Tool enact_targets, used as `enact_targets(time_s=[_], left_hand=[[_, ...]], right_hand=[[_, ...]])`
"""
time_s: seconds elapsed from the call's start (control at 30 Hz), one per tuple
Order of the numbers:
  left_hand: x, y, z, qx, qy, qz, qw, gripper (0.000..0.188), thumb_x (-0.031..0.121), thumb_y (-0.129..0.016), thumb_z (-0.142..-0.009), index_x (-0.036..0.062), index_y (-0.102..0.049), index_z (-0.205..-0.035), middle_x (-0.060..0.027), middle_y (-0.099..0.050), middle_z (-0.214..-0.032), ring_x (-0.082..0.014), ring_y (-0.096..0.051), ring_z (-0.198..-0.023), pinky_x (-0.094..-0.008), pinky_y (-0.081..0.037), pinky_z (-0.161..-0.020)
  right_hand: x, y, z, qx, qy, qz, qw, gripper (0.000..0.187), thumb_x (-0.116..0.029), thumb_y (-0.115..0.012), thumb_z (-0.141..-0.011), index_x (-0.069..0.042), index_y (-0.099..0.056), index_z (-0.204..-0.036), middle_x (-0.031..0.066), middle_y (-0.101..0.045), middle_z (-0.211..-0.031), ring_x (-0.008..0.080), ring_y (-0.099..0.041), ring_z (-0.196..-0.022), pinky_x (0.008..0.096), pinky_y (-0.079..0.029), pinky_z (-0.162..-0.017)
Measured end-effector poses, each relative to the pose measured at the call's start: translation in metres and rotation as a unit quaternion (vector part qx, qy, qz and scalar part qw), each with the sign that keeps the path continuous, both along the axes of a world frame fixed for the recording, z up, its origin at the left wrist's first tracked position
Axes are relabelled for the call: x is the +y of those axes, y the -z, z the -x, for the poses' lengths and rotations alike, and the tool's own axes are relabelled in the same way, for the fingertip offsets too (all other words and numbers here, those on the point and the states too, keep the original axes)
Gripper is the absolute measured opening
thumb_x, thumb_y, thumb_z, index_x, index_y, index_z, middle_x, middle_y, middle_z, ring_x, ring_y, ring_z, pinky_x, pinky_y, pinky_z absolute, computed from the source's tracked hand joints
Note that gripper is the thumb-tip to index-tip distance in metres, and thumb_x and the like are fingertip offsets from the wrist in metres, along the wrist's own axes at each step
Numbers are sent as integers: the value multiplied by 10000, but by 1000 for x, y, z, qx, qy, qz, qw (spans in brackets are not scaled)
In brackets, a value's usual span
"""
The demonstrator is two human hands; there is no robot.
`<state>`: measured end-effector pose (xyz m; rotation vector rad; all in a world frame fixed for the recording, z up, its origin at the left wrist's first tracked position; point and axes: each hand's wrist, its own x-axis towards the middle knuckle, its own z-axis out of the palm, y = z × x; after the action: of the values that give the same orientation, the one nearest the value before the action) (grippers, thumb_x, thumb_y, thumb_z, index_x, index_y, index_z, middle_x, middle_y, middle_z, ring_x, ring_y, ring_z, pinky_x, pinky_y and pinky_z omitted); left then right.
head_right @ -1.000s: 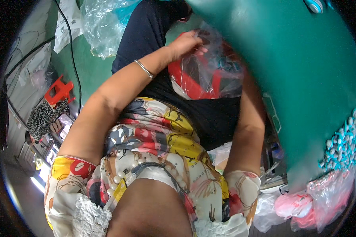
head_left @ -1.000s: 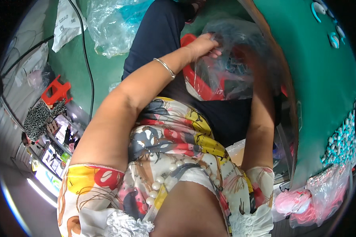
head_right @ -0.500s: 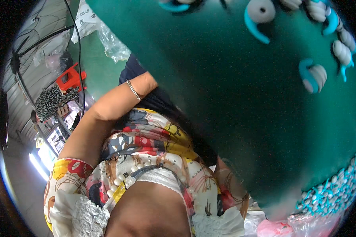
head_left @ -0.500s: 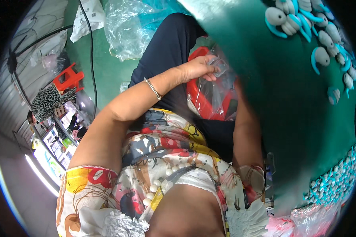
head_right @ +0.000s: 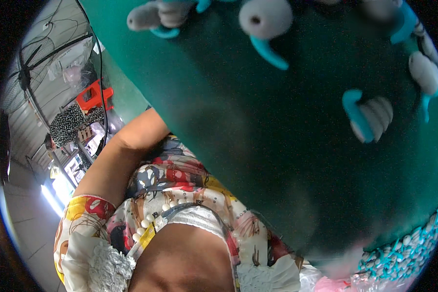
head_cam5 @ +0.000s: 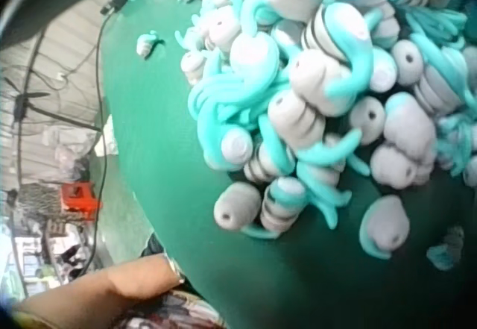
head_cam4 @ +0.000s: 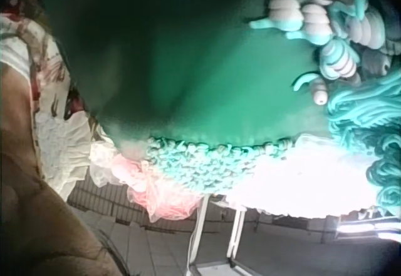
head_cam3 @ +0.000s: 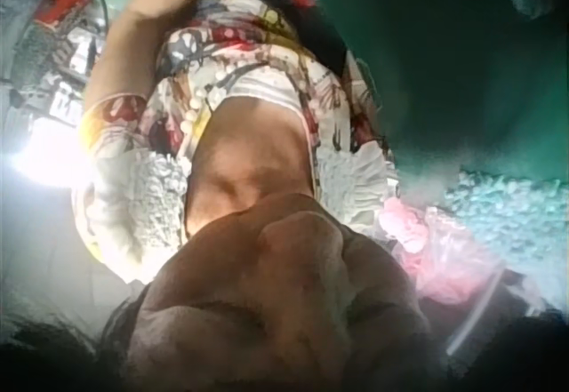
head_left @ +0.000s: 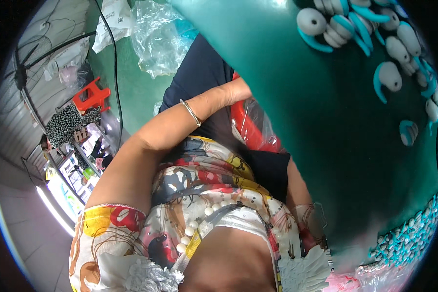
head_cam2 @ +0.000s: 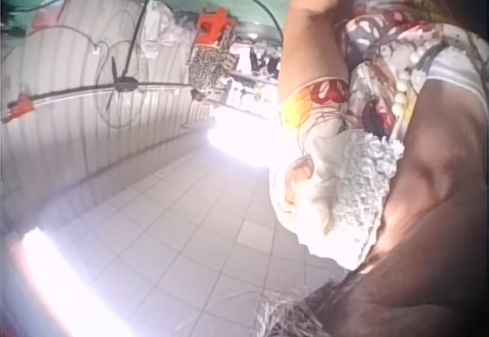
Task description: The person sits on the floor and repeatedly picks up small teal and white beads from a green table, placing them into small clear plastic containers. They then close the containers and set them aside, continuing the process with additional beads and containers.
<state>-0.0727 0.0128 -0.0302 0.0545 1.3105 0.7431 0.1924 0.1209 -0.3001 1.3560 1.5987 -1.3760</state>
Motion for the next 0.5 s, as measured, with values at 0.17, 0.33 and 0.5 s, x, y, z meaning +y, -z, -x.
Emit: enact_targets(time_s=[0.17,0.33,0.5], left_hand=[[4,-1,1,3,0,-13,1000,429,76,-545,-957,39,-476,-1379,-89,-651,-1143,-145,-676,-849,-257,-562,-756],[-2,-9,-2,5,-14,-24,1000,427,81,-549,-958,47,-481,-1377,-86,-651,-1137,-143,-674,-854,-259,-560,-753],[3,-12,0,8,-1,-24,1000,378,94,-555,-956,25,-526,-1327,-89,-656,-1125,-151,-677,-863,-265,-562,-757]], right_hand=[[-1,-4,3,0,21,-4,1000,157,-187,-649,-875,-35,-691,-884,30,-615,-685,123,-554,-550,274,-448,-495],[-2,-11,3,-5,12,2,1000,152,-171,-642,-874,-30,-695,-893,30,-614,-688,121,-553,-552,274,-446,-496],[-3,3,-1,-9,30,3,1000,149,-155,-634,-872,-24,-699,-902,30,-614,-690,118,-551,-555,274,-445,-496]])
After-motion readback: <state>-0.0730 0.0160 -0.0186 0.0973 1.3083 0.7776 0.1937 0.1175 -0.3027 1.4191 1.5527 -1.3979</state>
